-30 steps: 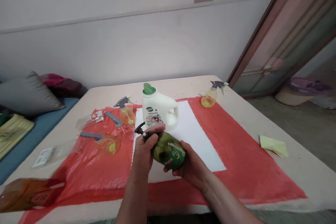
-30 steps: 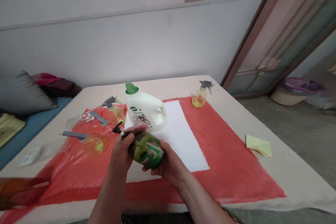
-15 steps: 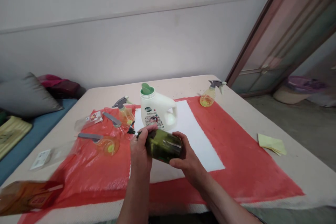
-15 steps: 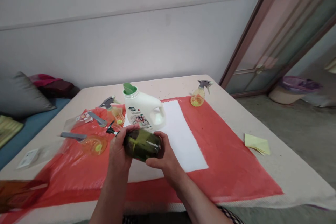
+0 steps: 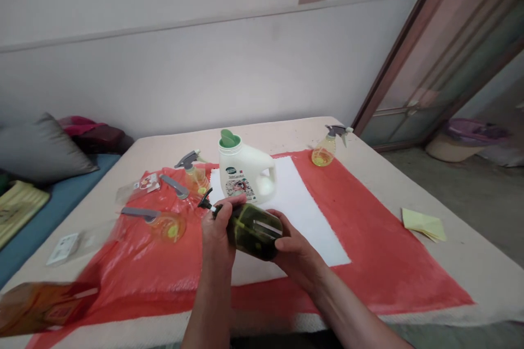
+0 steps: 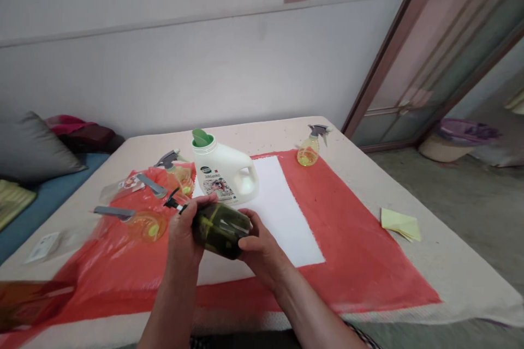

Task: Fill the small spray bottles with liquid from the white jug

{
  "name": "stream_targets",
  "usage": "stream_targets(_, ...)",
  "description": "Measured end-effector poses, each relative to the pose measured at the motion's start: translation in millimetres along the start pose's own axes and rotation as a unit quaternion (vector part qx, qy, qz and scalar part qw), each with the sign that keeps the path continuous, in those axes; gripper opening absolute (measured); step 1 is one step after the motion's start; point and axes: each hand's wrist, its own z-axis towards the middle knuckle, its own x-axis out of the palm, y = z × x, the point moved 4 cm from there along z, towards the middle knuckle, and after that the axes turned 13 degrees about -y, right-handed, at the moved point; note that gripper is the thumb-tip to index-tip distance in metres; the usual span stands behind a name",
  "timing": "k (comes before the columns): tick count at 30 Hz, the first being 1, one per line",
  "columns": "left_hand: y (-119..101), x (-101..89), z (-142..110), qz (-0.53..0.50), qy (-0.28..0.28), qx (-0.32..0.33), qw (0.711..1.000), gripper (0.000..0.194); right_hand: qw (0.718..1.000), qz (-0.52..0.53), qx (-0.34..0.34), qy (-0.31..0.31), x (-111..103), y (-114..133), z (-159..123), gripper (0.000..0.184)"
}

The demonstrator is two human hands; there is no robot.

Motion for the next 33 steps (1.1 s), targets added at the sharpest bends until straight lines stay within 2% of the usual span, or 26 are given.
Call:
stream_targets(4, 1.1, -0.4, 0.1, -0.013, -0.018, 0.0, 1.0, 0.029, 0.997, -0.01, -0.077, -0.006, 4.0, 3.3, -1.9, 0.079)
stream_targets(6, 1.1, -0.7, 0.4, -0.022, -0.023, -0.001, 1.0, 0.028, 0.996, -0.016, -0.086, -0.009, 4.2, 3.7, -3.4, 0.085)
stream_targets(8, 0.5, -0.9, 0.5, -0.026, -0.023, 0.0, 0.999, 0.026, 0.999, -0.01, -0.048, 0.002, 3.4, 1.8, -4.2, 0.079)
stream_targets(10, -0.3, -0.8, 0.4, -0.02, -0.016, 0.0, 1.0, 0.025, 0.999, -0.012, 0.027, 0.028, 1.7, -3.1, -3.9, 0.069)
stream_targets(13, -1.9, -0.1, -0.7, 0.008, 0.002, 0.009, 1.0, 0.028, 0.99, -0.042, 0.127, 0.047, -3.4, -11.5, -2.2, 0.077)
stream_targets(15, -2.4, 0.0, -1.5, 0.021, 0.006, 0.014, 1.0, 0.031, 0.988, -0.053, 0.144, 0.031, -6.8, -13.9, -0.6, 0.074)
stream_targets(20, -0.7, 1.7, -3.2, 0.008, 0.001, 0.009, 1.0, 0.031, 0.998, -0.028, 0.063, -0.011, -4.7, -5.8, -0.3, 0.053)
stream_targets(25, -5.8, -1.0, 2.9, -0.051, -0.062, 0.022, 0.997, 0.021, 0.999, 0.015, -0.031, -0.014, -0.6, 4.2, 0.8, 0.067)
stream_targets(28, -11.9, -9.2, 12.3, -0.11, -0.108, 0.018, 0.988, 0.028, 0.998, 0.029, -0.041, -0.037, -4.2, 3.9, 3.9, 0.07)
stream_targets(33, -23.0, -24.6, 24.7, -0.159, -0.15, 0.013, 0.976, 0.044, 0.996, 0.047, -0.025, -0.068, -11.8, 1.7, 7.8, 0.063)
